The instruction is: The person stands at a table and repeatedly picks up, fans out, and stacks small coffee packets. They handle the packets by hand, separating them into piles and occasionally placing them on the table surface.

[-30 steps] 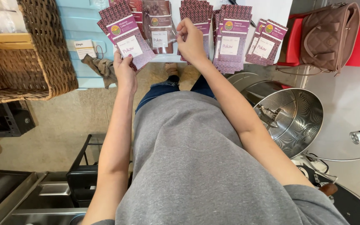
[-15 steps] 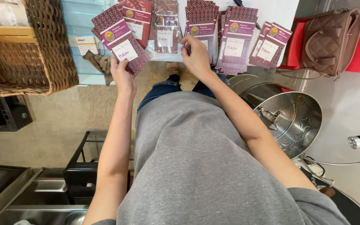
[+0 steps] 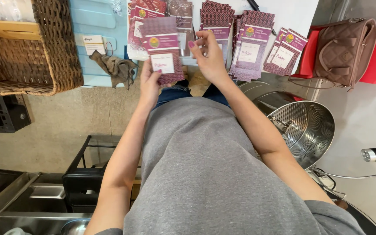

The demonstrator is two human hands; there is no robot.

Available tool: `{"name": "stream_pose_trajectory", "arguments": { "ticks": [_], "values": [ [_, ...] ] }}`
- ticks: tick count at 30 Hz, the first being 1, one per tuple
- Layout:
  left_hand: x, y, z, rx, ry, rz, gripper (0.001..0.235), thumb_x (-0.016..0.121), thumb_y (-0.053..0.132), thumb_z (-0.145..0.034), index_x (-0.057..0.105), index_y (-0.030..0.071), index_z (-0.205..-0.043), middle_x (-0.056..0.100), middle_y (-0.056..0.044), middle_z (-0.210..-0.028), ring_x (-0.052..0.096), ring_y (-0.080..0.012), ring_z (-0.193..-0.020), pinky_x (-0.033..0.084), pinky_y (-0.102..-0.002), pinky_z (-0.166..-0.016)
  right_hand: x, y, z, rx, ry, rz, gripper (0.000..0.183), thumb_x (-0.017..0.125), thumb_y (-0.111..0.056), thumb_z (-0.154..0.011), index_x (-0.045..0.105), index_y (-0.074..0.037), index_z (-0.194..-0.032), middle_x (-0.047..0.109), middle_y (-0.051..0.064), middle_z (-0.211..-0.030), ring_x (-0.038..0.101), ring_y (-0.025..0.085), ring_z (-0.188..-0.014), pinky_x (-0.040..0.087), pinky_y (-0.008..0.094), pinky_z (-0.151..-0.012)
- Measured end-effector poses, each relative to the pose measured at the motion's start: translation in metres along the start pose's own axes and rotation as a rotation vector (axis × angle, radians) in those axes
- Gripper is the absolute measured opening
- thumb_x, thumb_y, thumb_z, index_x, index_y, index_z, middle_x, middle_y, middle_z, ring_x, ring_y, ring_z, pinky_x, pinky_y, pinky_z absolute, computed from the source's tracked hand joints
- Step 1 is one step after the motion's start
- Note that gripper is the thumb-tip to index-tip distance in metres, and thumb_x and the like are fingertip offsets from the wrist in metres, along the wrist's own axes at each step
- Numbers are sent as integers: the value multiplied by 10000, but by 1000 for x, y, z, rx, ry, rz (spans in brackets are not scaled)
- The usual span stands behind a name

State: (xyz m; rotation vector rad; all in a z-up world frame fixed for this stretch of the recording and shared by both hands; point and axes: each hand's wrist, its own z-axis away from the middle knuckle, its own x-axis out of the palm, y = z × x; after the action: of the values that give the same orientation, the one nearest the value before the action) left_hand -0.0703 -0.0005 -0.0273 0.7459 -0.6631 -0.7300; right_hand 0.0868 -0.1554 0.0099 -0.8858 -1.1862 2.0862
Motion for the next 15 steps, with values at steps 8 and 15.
{"name": "stream_pose_trajectory", "arguments": {
  "ticks": [8,15],
  "values": [
    [29,-3,-12,87,-178,-200,428,474,77,-965,418,127,-1387,580,-104,-1124,629,-156,-834,625,-273,-521,32,22,1,23,-24,-340,366,589,-35,-981,516,-83,-1337,674,107,-1268,649,230,-1179,539,377,-1013],
    [3,38,-62,458,343,-809,522,679,48,-842,498,114,-1327,473,-114,-1304,466,-255,-1281,404,-438,-1129,9,60,-28,279,140,-829,269,575,43,-929,614,-41,-1181,736,135,-1149,710,266,-1061,591,434,-962]
  ]
}}
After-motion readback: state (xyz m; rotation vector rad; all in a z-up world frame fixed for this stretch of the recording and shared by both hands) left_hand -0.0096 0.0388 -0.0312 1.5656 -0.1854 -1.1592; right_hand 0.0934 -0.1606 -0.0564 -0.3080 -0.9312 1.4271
